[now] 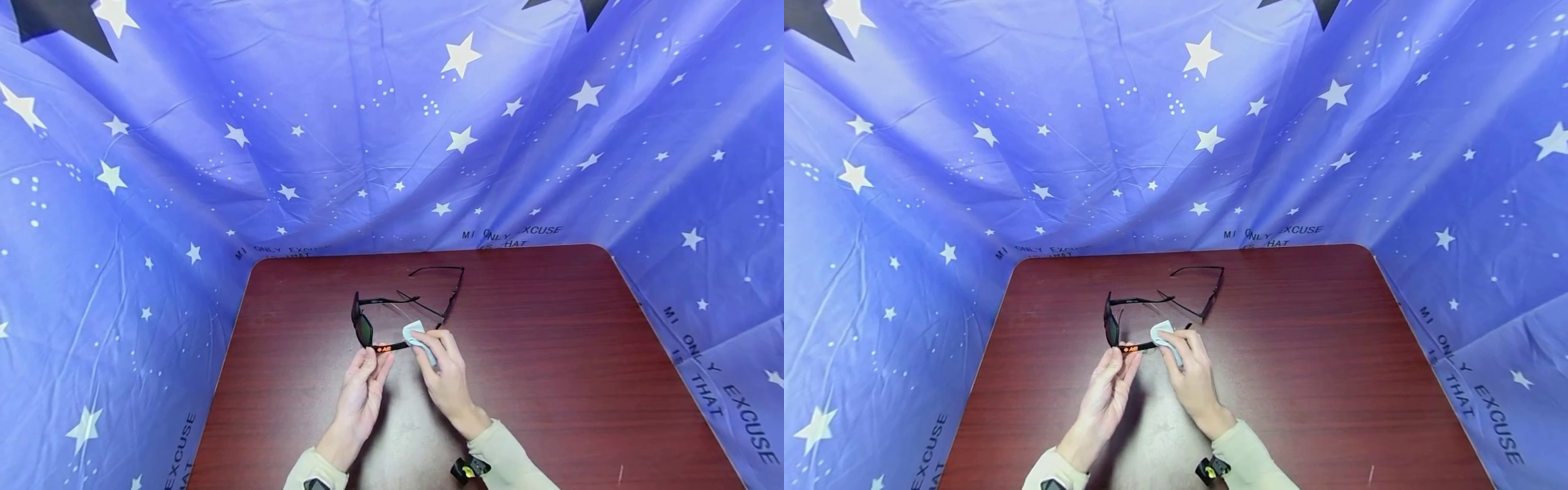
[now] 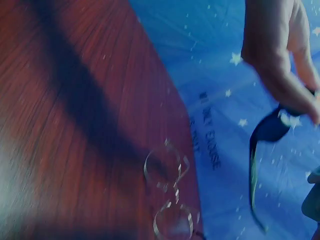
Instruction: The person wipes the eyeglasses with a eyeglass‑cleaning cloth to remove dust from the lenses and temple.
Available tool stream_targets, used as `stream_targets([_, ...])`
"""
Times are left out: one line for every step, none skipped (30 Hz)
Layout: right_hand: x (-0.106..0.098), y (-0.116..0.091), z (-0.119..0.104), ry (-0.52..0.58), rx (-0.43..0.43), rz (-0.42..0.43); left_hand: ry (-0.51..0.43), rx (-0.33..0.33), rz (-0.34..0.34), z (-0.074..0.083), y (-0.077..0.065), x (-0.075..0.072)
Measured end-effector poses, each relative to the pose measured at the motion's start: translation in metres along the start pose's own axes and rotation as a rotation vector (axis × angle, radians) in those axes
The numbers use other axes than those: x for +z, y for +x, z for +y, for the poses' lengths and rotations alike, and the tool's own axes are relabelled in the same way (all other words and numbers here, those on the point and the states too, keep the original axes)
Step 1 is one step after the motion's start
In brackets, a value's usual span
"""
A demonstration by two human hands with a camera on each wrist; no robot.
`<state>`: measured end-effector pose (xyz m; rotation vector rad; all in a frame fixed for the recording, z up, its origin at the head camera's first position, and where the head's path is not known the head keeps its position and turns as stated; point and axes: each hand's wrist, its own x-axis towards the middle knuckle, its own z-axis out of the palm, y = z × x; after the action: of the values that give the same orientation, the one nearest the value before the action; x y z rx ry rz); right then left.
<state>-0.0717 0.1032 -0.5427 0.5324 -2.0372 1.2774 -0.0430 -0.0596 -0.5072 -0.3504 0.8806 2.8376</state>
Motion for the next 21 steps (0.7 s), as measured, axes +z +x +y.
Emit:
stream_targets([0.002, 0.001, -0.003, 0.002, -0.011, -0.011, 0.003, -0.005, 0.012, -0.001, 0.0, 0.0])
stream_targets([0.004, 0.002, -0.005, 0.001, -0.02, -0.022, 0.004, -0.01, 0.025, -0.002, 0.001, 0.001])
stream_targets([0.005, 0.003, -0.008, -0.003, -0.032, -0.033, 0.009, -0.014, 0.033, -0.002, 0.001, 0.002])
stream_targets([0.007, 0.004, -0.01, -0.01, -0.042, -0.041, 0.011, -0.018, 0.04, -0.003, 0.002, 0.003])
stream_targets([0.008, 0.005, -0.011, -0.018, -0.054, -0.047, 0.018, -0.02, 0.046, -0.003, 0.002, 0.003])
stream_targets([0.009, 0.005, -0.011, -0.026, -0.066, -0.049, 0.021, -0.023, 0.045, -0.003, 0.002, 0.004])
stream_targets([0.009, 0.006, -0.012, -0.035, -0.074, -0.05, 0.022, -0.025, 0.043, -0.003, 0.002, 0.004])
stream_targets([0.009, 0.006, -0.012, -0.045, -0.084, -0.047, 0.022, -0.026, 0.038, -0.003, 0.002, 0.004])
stream_targets([0.009, 0.007, -0.011, -0.05, -0.085, -0.045, 0.025, -0.026, 0.028, -0.002, 0.002, 0.004])
stream_targets([0.008, 0.007, -0.01, -0.054, -0.09, -0.04, 0.02, -0.026, 0.022, -0.002, 0.002, 0.003])
stream_targets([0.007, 0.007, -0.008, -0.058, -0.096, -0.033, 0.018, -0.026, 0.016, -0.001, 0.001, 0.002])
stream_targets([0.005, 0.007, -0.006, -0.064, -0.099, -0.03, 0.014, -0.027, 0.012, 0.0, 0.001, 0.001])
stream_targets([0.003, 0.006, -0.003, -0.072, -0.102, -0.029, 0.007, -0.027, 0.009, 0.001, 0.0, 0.001])
stream_targets([0.0, 0.006, 0.001, -0.08, -0.102, -0.027, 0.001, -0.028, 0.007, 0.002, 0.0, 0.0])
stream_targets([-0.003, 0.007, 0.004, -0.087, -0.093, -0.027, 0.002, -0.024, 0.003, 0.003, 0.0, -0.001])
stream_targets([-0.006, 0.007, 0.009, -0.096, -0.088, -0.023, -0.006, -0.023, 0.008, 0.004, -0.001, -0.001])
stream_targets([-0.01, 0.008, 0.013, -0.107, -0.079, -0.022, -0.009, -0.022, 0.014, 0.005, -0.001, -0.001])
stream_targets([-0.014, 0.009, 0.018, -0.114, -0.068, -0.023, -0.008, -0.021, 0.019, 0.007, -0.001, -0.001])
stream_targets([-0.017, 0.01, 0.022, -0.122, -0.057, -0.022, -0.005, -0.02, 0.025, 0.008, -0.002, -0.001])
stream_targets([-0.021, 0.011, 0.027, -0.129, -0.046, -0.022, 0.001, -0.021, 0.03, 0.009, -0.003, -0.001])
stream_targets([-0.023, 0.012, 0.03, -0.133, -0.04, -0.021, 0.007, -0.021, 0.033, 0.01, -0.003, -0.001])
